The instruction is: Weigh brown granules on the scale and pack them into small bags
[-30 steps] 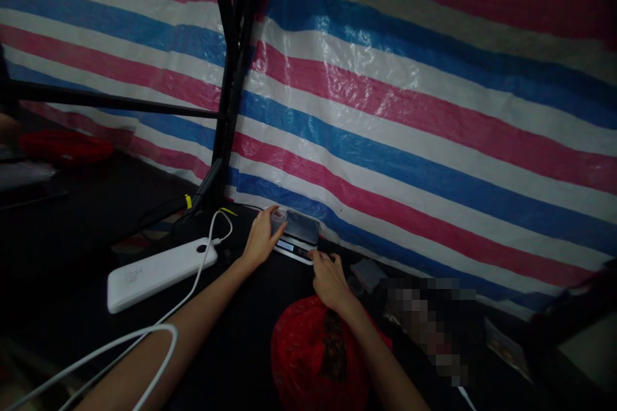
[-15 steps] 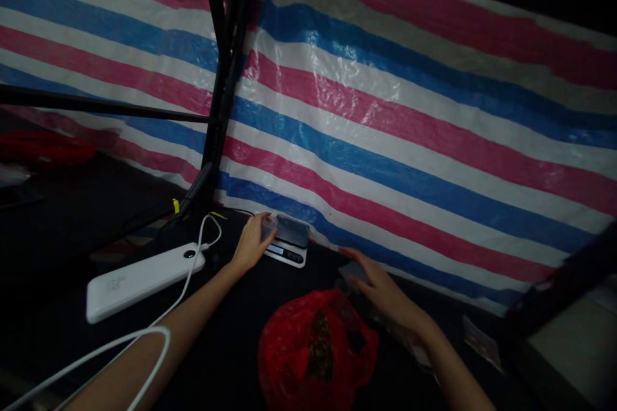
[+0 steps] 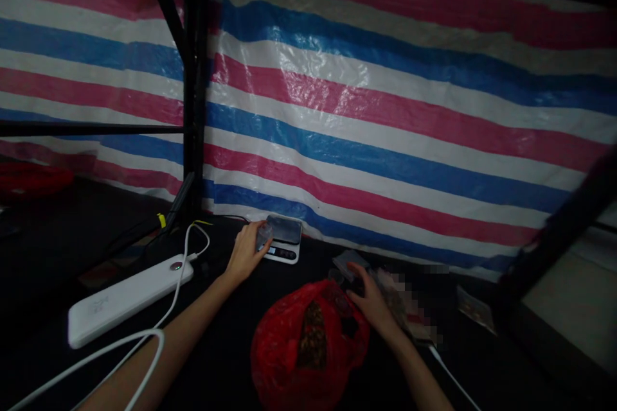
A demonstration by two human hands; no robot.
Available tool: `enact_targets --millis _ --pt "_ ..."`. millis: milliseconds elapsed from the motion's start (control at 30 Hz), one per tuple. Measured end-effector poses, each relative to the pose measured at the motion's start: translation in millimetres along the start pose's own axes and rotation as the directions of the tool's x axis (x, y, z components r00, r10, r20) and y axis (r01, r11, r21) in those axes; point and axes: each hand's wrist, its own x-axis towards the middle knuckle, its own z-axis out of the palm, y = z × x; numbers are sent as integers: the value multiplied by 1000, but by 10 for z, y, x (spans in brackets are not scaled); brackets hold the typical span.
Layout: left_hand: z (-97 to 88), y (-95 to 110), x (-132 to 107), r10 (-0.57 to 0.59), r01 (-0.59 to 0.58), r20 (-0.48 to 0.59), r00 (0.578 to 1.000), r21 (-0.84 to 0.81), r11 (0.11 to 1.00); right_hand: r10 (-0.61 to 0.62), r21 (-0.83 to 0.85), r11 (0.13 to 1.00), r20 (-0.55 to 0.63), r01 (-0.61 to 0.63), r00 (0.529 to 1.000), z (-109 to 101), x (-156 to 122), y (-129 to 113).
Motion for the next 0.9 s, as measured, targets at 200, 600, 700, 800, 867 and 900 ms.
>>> enact_targets --millis 200,600,700,800,867,900 --pt "107 46 127 60 -61 62 996 12 998 14 -88 996 57 -9 998 165 18 -48" --pt "304 654 75 71 110 322 944 -510 853 -86 253 962 -83 104 993 -58 115 -526" --pt "286 888 -15 138 207 460 877 -621 756 -215 14 976 -51 216 975 -208 141 -719" --pt "257 1024 -45 160 255 490 857 -673 694 -327 -234 913 71 334 942 -325 113 -876" --pt "243 1069 -55 160 274 492 856 -693 667 -385 -371 832 151 413 911 -379 83 -972" --pt "239 1082 -61 158 282 493 856 -700 657 -413 -432 781 187 452 892 -398 71 -1022"
